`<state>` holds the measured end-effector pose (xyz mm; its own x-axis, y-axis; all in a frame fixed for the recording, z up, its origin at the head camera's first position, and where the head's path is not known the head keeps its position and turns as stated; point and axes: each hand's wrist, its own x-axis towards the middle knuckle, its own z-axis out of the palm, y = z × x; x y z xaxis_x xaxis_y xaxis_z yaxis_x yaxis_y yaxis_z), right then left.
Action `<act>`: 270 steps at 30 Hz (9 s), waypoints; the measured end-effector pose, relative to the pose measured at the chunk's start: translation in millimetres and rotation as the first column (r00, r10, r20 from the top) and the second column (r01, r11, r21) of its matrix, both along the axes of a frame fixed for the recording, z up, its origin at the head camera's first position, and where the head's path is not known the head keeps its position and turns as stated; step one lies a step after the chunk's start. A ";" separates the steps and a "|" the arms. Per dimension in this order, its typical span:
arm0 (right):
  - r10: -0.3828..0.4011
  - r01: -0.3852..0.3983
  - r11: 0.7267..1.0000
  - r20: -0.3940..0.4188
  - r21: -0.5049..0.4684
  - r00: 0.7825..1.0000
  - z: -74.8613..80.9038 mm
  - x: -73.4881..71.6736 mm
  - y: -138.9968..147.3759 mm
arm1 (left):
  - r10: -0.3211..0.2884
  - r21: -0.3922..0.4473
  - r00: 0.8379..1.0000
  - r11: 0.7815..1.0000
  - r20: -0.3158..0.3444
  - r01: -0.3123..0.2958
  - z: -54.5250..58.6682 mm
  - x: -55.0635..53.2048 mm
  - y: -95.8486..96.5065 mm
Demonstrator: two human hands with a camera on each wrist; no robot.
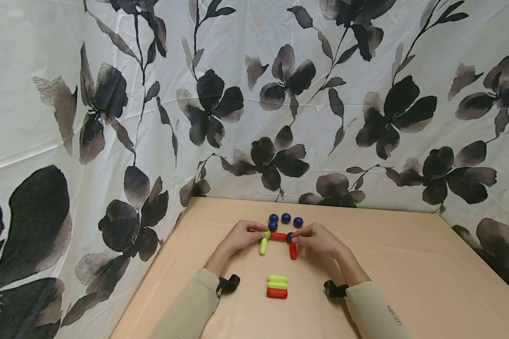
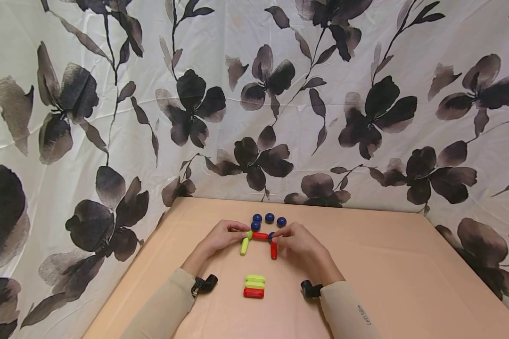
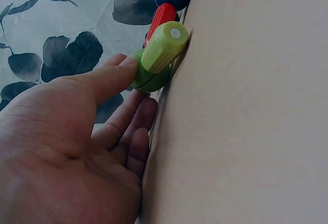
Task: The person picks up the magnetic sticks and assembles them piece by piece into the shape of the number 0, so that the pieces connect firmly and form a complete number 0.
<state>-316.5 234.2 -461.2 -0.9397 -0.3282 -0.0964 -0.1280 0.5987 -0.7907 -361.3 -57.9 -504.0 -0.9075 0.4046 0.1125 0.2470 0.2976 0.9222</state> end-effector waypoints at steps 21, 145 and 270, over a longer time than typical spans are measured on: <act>-0.176 0.185 0.982 -0.194 0.030 0.965 -10.1 -30.8 6.4 | -0.006 0.002 1.000 1.000 -0.006 0.006 -3.8 -1.3 1.0; 0.361 -0.360 0.919 0.022 0.161 0.932 11.6 8.8 5.4 | 0.025 -0.034 1.000 0.999 0.000 -0.025 0.9 -2.8 2.8; -0.086 0.057 0.950 -0.081 -0.306 0.993 -44.5 -24.1 1.3 | 0.095 -0.125 0.994 0.987 -0.060 -0.102 7.8 -22.3 55.9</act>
<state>-340.5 235.5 -505.7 -0.9618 -0.2602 0.0856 -0.1749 0.3431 -0.9229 -383.6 -2.0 -496.2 -0.9378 0.3275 0.1156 0.2589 0.4373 0.8612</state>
